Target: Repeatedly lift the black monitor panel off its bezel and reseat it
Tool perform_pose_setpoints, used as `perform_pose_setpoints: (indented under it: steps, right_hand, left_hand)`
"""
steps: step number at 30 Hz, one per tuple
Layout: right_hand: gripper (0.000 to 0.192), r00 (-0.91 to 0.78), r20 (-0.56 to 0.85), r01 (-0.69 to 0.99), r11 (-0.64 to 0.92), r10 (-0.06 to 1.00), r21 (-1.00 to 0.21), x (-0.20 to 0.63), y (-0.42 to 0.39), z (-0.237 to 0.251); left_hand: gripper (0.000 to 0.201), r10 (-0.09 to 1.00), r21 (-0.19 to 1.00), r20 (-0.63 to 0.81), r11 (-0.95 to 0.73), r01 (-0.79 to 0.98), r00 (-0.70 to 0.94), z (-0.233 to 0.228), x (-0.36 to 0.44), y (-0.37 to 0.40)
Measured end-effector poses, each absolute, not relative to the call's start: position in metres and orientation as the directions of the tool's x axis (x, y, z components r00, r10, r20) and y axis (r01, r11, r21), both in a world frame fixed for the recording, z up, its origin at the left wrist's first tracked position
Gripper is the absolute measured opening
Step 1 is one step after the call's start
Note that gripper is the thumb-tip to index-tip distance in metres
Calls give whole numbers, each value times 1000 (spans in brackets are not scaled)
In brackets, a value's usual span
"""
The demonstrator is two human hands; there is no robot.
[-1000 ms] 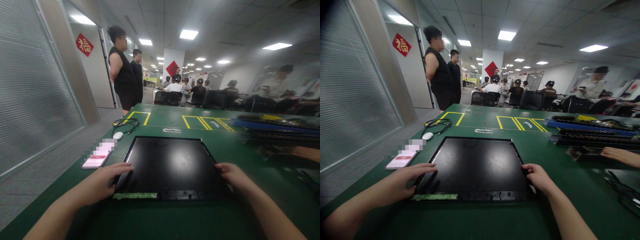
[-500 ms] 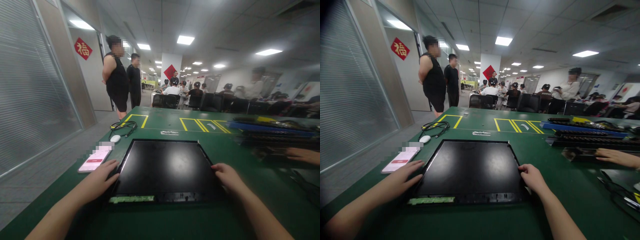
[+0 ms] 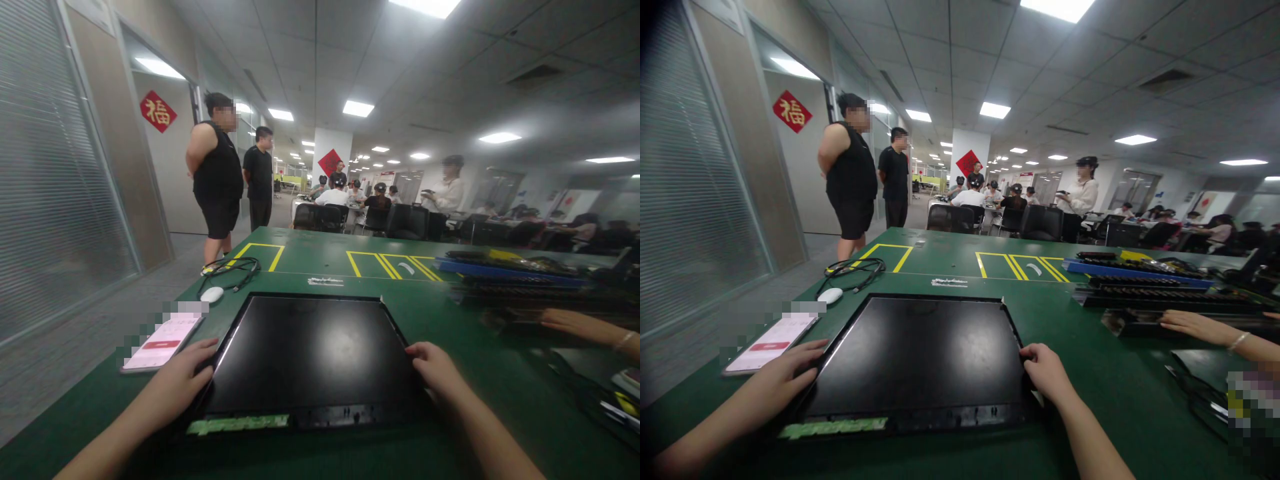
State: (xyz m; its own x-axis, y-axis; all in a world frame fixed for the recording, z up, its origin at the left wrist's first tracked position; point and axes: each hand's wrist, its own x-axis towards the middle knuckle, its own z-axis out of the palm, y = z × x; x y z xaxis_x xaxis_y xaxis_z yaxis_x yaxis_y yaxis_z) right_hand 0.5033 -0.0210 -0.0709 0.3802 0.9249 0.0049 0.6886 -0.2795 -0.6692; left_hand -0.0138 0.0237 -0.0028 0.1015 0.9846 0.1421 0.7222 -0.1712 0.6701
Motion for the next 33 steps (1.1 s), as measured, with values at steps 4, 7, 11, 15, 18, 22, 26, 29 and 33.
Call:
perform_pose_setpoints:
  steps: [4,7,11,15,18,22,26,29,33]
  right_hand:
    - [35,388,-24,647,-291,921,-705,503,-20,-72]
    - [34,384,-56,631,-307,922,-712,503,-19,-72]
    - [32,382,-14,641,-276,924,-717,505,-17,-73]
    - [30,408,5,628,-277,913,-727,504,-18,-72]
    - [29,411,3,622,-278,912,-732,501,-20,-68]
    - [29,407,-18,630,-294,913,-719,497,-21,-62]
    - [31,404,-3,656,-292,915,-696,495,-22,-57]
    - [29,406,-8,668,-303,914,-679,493,-23,-56]
    - [29,403,-7,662,-297,915,-689,496,-22,-61]
  left_hand:
    - [29,988,890,-33,97,446,-148,7,-6,20]
    - [45,939,949,-274,300,102,-208,11,1,13]
    - [58,897,898,-424,397,-191,-127,10,13,5]
    - [58,902,884,-416,370,-285,-117,9,21,4]
    - [57,904,877,-414,365,-313,-107,11,24,4]
    - [56,899,868,-430,384,-315,-88,15,24,2]
    - [63,899,851,-437,414,-323,1,14,23,1]
    - [80,898,861,-440,426,-277,11,14,21,-1]
    - [101,920,898,-392,385,-211,11,22,20,-6]
